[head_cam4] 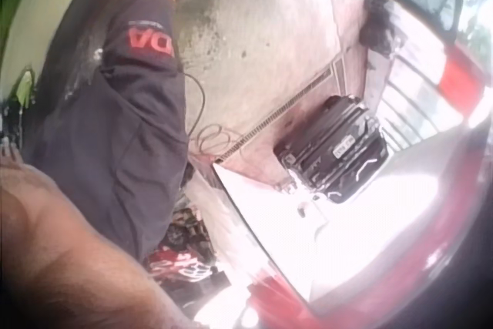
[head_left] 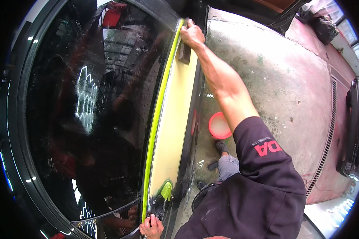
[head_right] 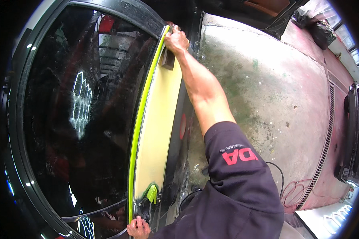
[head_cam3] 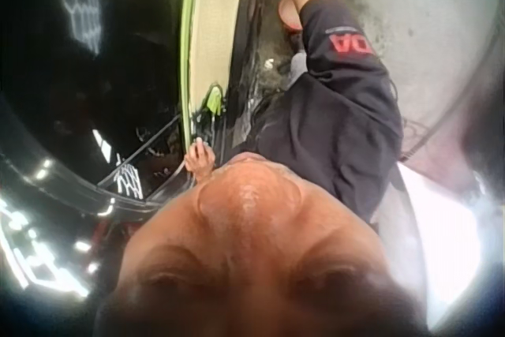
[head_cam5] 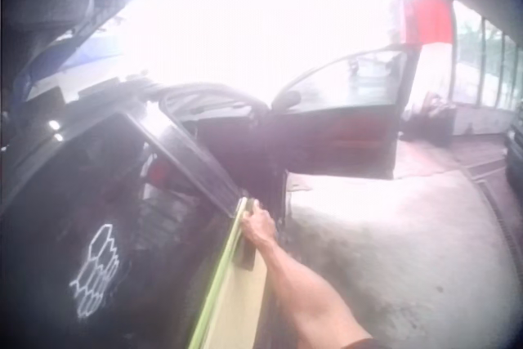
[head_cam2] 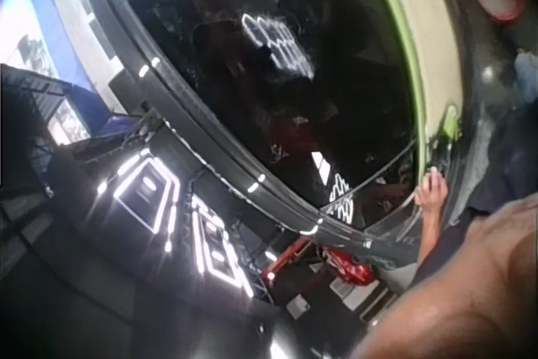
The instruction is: The person applies a protective film to the side of a black car. They smooth the film with their hands and use a squeegee to press it onto the surface, working along the door and window frame.
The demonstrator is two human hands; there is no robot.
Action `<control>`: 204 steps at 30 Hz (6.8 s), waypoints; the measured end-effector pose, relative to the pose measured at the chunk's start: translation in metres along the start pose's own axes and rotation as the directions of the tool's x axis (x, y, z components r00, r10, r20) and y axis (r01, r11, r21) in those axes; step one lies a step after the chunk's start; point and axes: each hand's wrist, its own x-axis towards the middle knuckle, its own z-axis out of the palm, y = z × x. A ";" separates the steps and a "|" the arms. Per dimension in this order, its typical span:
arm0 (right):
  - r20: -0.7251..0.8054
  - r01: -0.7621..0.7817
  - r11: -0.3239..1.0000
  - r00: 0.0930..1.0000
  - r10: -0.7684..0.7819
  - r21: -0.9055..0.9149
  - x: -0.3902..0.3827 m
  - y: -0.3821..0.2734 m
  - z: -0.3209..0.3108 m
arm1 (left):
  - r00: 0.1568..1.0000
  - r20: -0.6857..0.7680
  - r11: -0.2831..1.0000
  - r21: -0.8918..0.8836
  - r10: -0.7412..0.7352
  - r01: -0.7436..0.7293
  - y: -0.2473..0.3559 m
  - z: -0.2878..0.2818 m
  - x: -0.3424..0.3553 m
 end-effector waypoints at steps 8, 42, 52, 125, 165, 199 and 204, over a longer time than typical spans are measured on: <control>-0.051 0.015 1.000 0.999 -0.015 -0.006 -0.064 -0.012 0.009 | 0.999 -0.022 0.985 -0.165 -0.047 0.042 -0.006 -0.001 0.002; -0.101 0.054 0.998 0.994 -0.052 0.017 -0.548 -0.069 0.002 | 0.899 -0.412 0.845 -0.525 -0.148 -0.101 -0.021 -0.033 0.016; -0.064 -0.085 0.995 0.994 0.088 0.051 -0.522 -0.064 -0.039 | 0.905 -0.393 0.881 -0.472 -0.164 -0.045 -0.017 -0.034 0.015; 0.384 0.462 0.006 -0.731 -0.563 0.887 0.168 -0.062 -0.103 | -0.712 -0.117 -0.287 -0.861 -0.692 0.420 0.315 0.146 0.883; -0.651 0.077 -0.911 -0.675 -0.346 0.404 0.170 -0.327 -0.012 | -0.906 -0.421 -0.657 -0.674 -0.034 0.338 0.168 0.169 0.815; -0.470 0.168 -0.939 -0.831 -0.298 0.299 0.188 -0.324 -0.012 | -0.894 -0.437 -0.557 -0.719 -0.102 0.415 0.122 0.142 0.617; -0.435 0.157 -0.941 -0.856 -0.281 0.299 0.190 -0.327 -0.014 | -0.871 -0.480 -0.568 -0.690 -0.106 0.449 0.108 0.117 0.516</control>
